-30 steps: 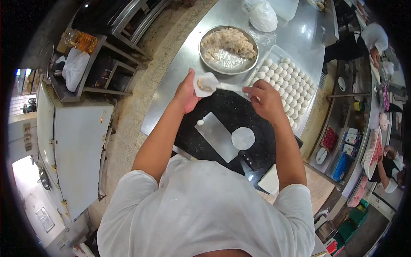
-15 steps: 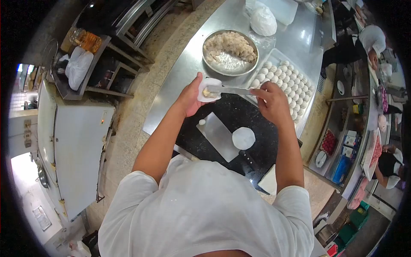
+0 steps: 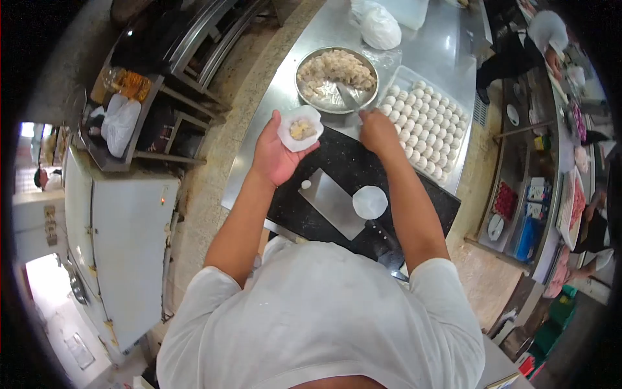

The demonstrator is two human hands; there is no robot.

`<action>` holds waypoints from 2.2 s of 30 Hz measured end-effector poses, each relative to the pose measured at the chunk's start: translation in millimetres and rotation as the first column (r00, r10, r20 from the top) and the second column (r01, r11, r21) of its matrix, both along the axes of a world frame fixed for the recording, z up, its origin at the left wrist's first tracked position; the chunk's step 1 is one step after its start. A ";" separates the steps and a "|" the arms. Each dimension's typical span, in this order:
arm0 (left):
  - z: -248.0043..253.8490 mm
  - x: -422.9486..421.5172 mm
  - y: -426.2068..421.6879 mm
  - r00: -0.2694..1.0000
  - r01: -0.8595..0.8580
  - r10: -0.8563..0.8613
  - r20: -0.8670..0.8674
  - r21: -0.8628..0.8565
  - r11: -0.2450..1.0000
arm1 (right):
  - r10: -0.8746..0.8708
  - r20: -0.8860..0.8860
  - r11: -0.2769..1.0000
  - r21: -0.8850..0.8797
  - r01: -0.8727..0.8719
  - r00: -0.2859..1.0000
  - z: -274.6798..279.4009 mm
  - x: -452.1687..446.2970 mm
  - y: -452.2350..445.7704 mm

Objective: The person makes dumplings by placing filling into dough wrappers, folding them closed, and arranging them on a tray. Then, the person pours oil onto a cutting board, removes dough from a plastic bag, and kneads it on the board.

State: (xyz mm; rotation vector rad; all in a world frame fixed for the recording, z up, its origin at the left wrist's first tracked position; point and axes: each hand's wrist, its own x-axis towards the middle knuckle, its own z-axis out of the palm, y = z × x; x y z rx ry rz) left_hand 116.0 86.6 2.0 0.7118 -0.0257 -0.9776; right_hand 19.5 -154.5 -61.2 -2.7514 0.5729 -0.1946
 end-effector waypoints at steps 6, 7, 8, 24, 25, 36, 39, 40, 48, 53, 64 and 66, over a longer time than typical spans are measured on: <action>37.1 -26.9 9.3 0.996 -0.006 0.000 -0.090 -0.070 0.997 | 0.286 0.651 0.915 0.035 -0.403 0.704 66.1 -19.6 55.6; 39.1 -32.3 11.6 0.995 -0.007 0.000 -0.101 -0.067 0.998 | 0.334 0.717 0.875 0.006 -0.485 0.611 71.7 -29.0 62.8; 41.5 -37.0 11.5 0.996 0.025 -0.033 -0.089 -0.086 0.996 | 0.328 0.712 0.878 0.012 -0.478 0.621 77.5 -34.4 65.4; 104.6 -89.7 9.0 0.572 -0.006 0.012 0.820 -0.010 1.000 | -0.163 0.849 0.360 0.526 -0.770 0.503 152.0 -101.2 102.1; 104.8 -89.5 10.5 0.513 -0.008 0.008 0.859 -0.005 1.000 | -0.037 0.871 0.534 0.432 -0.727 0.490 156.2 -104.2 99.4; 98.8 -89.1 21.3 0.182 -0.027 0.109 0.977 -0.106 0.994 | 0.271 0.829 0.789 0.101 -0.606 0.490 175.4 -113.8 101.1; 105.8 -89.3 25.1 0.195 0.014 0.053 0.979 -0.057 0.998 | 0.314 0.822 0.779 0.064 -0.624 0.476 181.1 -114.3 103.9; 109.5 -89.0 25.0 0.158 0.026 0.038 0.987 -0.043 0.999 | 0.223 0.869 0.812 0.085 -0.577 0.441 187.1 -111.5 109.8; 107.4 -91.4 24.1 0.126 -0.059 0.133 0.983 -0.127 0.990 | 0.357 0.783 0.760 0.074 -0.646 0.510 184.6 -117.4 100.4; 115.8 -90.8 21.3 0.069 -0.025 0.026 0.997 -0.024 0.999 | 0.205 0.877 0.830 0.081 -0.552 0.436 190.0 -110.1 108.3; 114.4 -91.9 19.4 0.044 -0.077 0.091 0.995 -0.087 0.993 | 0.205 0.847 0.835 0.109 -0.539 0.490 191.6 -112.1 106.2; 111.3 -95.6 16.7 0.070 -0.106 0.119 0.990 -0.111 0.988 | 0.265 0.809 0.813 0.105 -0.572 0.525 188.9 -115.0 101.9</action>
